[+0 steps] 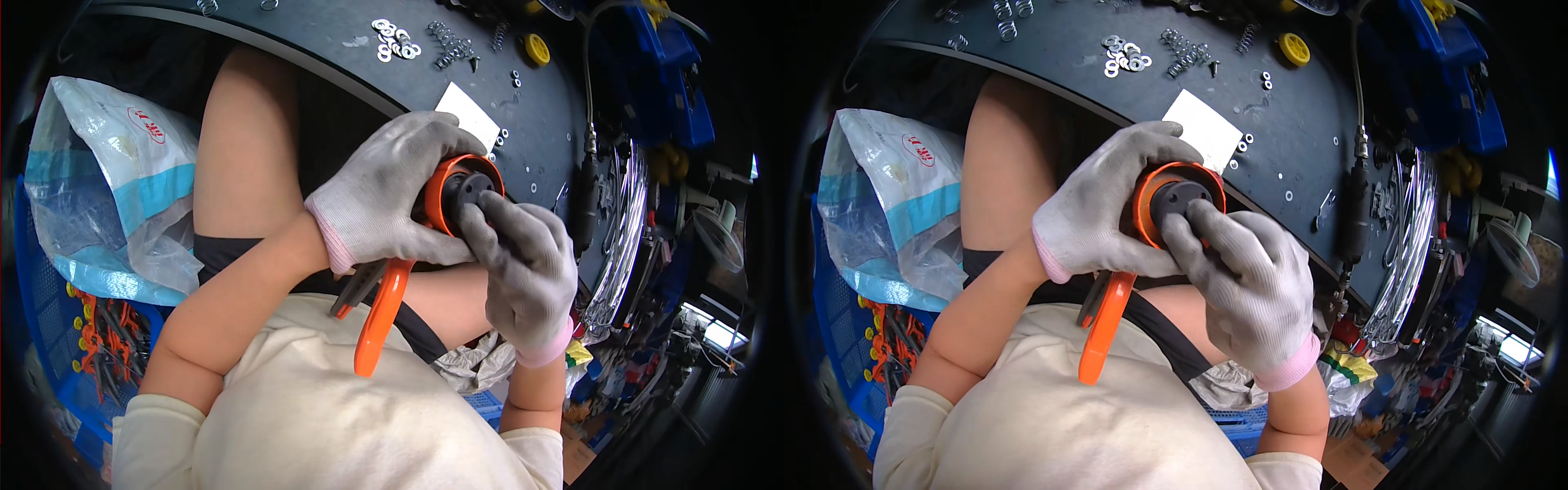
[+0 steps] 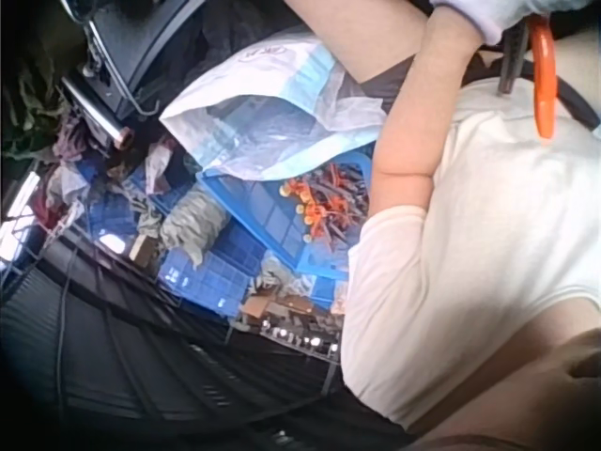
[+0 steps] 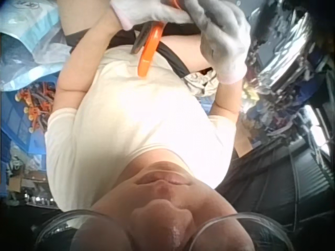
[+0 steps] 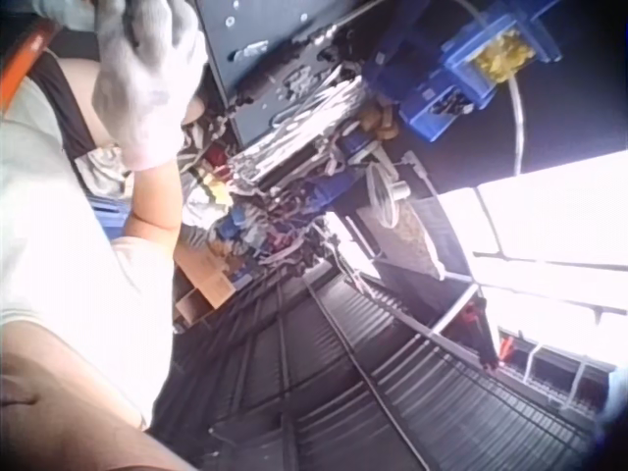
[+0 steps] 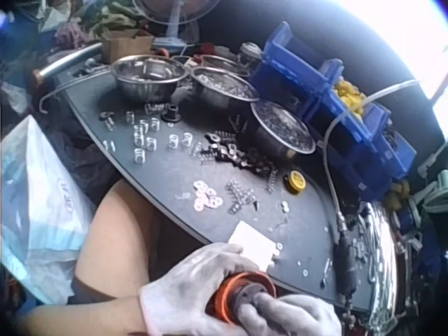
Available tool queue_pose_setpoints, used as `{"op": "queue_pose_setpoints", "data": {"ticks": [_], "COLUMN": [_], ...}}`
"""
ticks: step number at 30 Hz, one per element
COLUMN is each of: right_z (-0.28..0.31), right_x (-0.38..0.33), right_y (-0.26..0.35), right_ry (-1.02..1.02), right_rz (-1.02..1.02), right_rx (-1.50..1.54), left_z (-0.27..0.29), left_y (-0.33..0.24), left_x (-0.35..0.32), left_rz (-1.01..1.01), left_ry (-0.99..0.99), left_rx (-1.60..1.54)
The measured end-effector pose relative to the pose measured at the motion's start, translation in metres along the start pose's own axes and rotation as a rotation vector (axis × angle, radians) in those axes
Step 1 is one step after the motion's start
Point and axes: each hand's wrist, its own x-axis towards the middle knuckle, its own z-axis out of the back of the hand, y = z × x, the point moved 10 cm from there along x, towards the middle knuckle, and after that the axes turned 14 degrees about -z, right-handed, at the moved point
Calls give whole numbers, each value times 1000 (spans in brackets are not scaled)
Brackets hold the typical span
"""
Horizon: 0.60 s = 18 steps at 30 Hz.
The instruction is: The person assembles small mechanical components into orange tool housings by inserting springs, yellow plastic caps, and washers, then securing them with screws using both a manual screwdriver and a pneumatic screwdriver.
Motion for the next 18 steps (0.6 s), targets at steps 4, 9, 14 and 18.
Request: {"op": "queue_pose_setpoints", "data": {"ticks": [4, 9, 14, 18], "right_z": [-10, -6, 61, 30], "right_x": [-4, -4, -40, -93], "right_y": [-18, -24, -121, -267], "right_ry": [-25, -60, -543, -7], "right_rz": [-140, -320, -467, -1167], "right_rx": [153, 369, 97, -552], "left_z": [0, 2, 1, -3], "left_y": [6, -4, -7, -11], "left_x": [2, 3, 1, 4], "left_rz": [133, 36, 108, 103], "left_ry": [31, 30, 52, 26], "left_rx": [-152, 10, -4, 68]}}
